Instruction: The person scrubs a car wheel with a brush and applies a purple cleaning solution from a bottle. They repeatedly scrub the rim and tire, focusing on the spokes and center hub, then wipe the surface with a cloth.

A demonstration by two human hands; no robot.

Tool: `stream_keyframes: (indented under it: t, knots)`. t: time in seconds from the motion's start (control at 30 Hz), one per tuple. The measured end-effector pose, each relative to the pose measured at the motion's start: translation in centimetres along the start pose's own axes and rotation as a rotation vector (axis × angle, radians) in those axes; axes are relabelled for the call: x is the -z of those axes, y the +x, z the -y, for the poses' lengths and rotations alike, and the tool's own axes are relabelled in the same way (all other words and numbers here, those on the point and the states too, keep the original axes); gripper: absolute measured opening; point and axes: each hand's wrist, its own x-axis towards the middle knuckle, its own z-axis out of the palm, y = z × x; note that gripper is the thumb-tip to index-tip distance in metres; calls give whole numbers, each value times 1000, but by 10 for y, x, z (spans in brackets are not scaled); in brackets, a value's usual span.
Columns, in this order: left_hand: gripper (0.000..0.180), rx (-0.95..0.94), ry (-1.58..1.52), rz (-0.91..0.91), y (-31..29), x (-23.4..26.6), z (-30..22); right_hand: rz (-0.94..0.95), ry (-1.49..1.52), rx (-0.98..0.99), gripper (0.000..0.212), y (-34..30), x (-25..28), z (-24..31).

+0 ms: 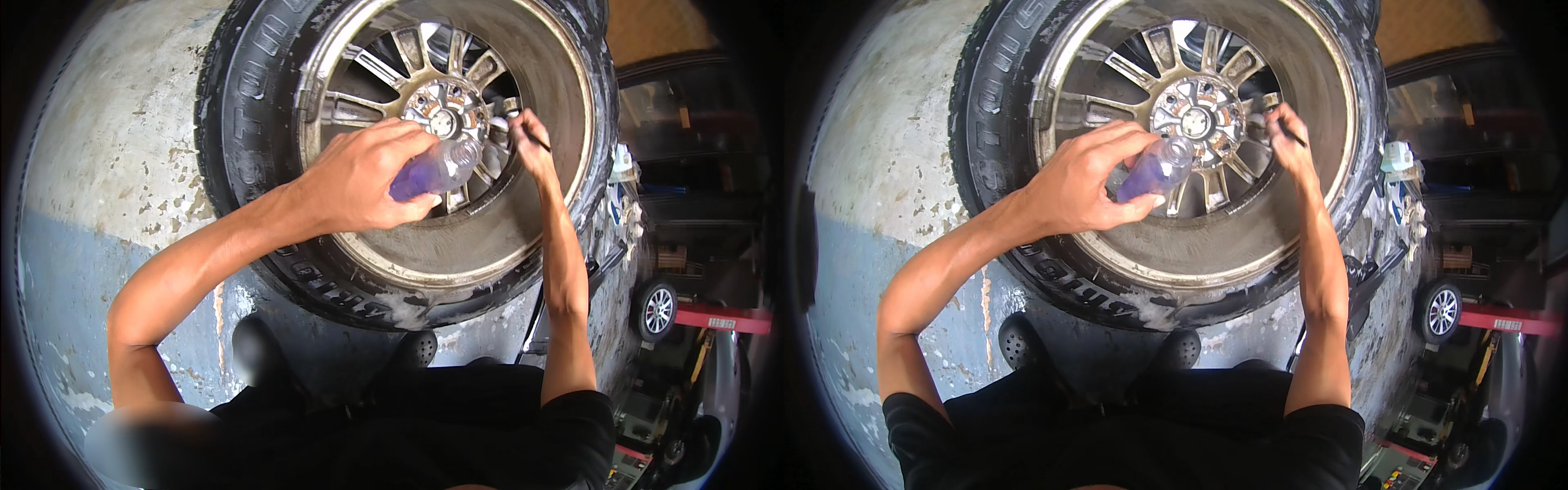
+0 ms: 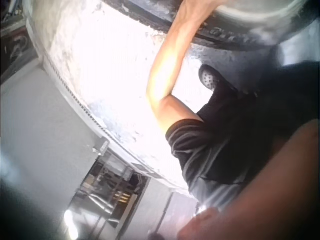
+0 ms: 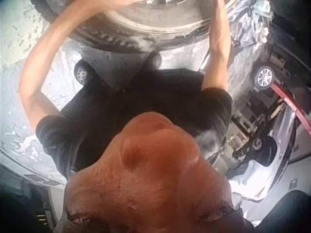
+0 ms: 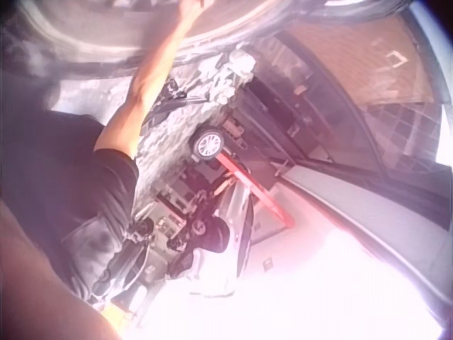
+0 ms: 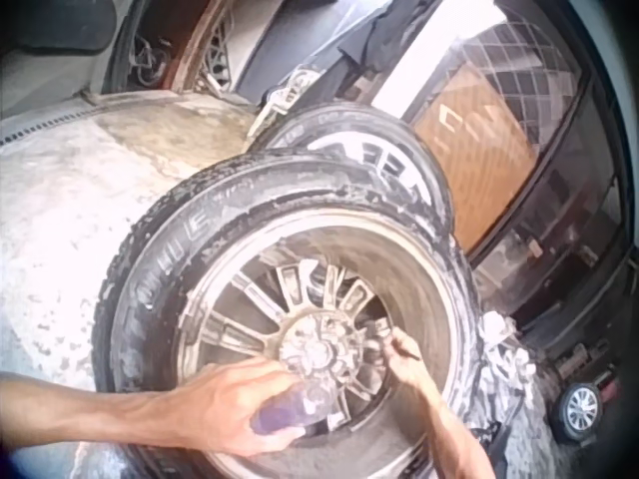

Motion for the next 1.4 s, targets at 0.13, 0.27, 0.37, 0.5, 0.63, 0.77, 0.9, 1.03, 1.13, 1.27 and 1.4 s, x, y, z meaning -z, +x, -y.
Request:
stream_keyframes:
  t: [0.13,0.27,0.37,0.5,0.63,0.77,0.9,1.03,1.13,1.27,1.4]
  knots:
    - [47,19,0,9,4,-3,-6,19,-79,37,7,0,-5,-5]
    - [47,-4,20,-15,2,-5,-5,0,17,31,5,8,6,-17]
    - [47,6,39,20,5,-4,-11,55,91,60,5,18,1,-21]
    - [47,2,20,3,3,-6,-7,5,68,-105,9,25,12,-8]
    - [48,9,14,25,4,-5,-10,155,272,-133,7,10,2,13]
    - [49,-6,40,21,4,-7,-11,-17,350,-109,6,25,9,1]
    - [49,7,48,20,4,-5,-7,-156,366,-126,8,38,-6,14]
    - [48,16,42,30,1,-2,-11,53,299,-204,8,23,-19,25]
    - [48,10,12,27,1,-1,-12,-309,176,-209,8,38,-2,-1]
    - [48,25,50,9,-8,6,-6,61,412,-261,7,18,-23,26]
    - [48,17,45,18,-5,7,-6,-269,130,-123,6,15,4,2]
